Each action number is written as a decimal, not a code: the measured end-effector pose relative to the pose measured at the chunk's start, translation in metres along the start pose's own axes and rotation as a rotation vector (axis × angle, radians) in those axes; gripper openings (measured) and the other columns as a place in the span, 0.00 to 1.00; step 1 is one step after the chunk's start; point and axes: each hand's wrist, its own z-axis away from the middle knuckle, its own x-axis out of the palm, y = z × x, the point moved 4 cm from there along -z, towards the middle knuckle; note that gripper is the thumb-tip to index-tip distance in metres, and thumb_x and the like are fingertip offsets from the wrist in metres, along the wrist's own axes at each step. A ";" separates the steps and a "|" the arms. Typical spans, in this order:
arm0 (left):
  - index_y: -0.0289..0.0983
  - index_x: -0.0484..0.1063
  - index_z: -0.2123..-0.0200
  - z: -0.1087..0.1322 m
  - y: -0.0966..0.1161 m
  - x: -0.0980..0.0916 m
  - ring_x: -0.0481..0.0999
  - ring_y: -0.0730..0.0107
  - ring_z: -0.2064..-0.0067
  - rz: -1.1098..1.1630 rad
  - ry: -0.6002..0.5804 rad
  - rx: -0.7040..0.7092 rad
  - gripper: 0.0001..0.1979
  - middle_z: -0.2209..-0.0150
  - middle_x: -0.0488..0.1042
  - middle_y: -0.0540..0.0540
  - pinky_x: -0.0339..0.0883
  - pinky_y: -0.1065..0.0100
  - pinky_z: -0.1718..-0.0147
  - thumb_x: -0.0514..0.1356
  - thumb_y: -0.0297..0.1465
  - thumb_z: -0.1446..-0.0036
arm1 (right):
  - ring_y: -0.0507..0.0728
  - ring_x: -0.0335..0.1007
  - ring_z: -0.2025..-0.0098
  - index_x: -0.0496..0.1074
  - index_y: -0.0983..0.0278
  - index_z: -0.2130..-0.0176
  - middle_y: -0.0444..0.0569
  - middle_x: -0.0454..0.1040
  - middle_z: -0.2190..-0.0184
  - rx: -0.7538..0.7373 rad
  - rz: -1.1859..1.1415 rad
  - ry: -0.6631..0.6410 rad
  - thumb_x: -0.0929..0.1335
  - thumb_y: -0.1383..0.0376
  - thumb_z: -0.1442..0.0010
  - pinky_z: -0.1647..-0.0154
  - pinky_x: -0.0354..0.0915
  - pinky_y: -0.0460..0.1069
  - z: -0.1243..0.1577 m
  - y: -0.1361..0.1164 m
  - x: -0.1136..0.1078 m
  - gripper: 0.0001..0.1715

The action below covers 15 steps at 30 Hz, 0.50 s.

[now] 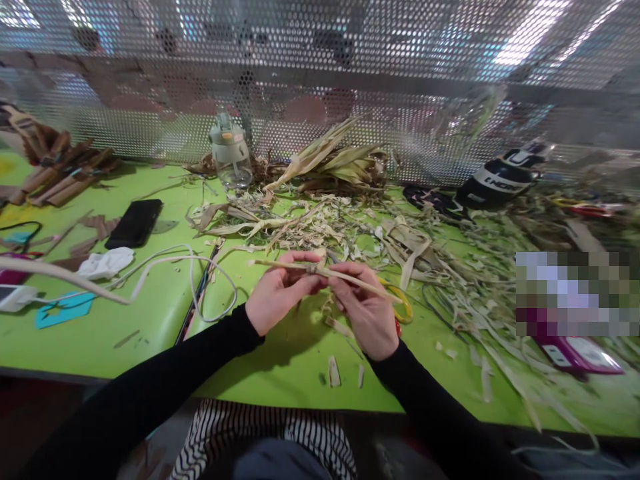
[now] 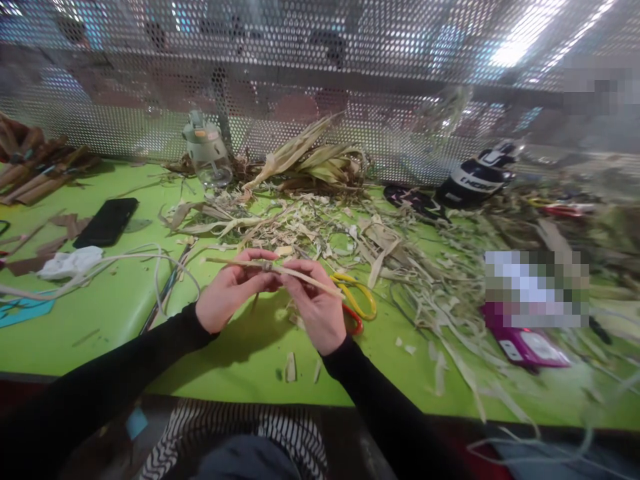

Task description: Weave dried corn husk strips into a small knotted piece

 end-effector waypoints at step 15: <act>0.35 0.64 0.59 0.001 -0.003 -0.004 0.78 0.75 0.71 -0.076 -0.081 -0.007 0.12 0.72 0.77 0.49 0.72 0.73 0.69 0.62 0.30 0.46 | 0.52 0.72 0.69 0.70 0.62 0.66 0.45 0.75 0.70 0.034 0.075 -0.103 0.71 0.60 0.45 0.68 0.67 0.48 0.002 -0.001 -0.009 0.09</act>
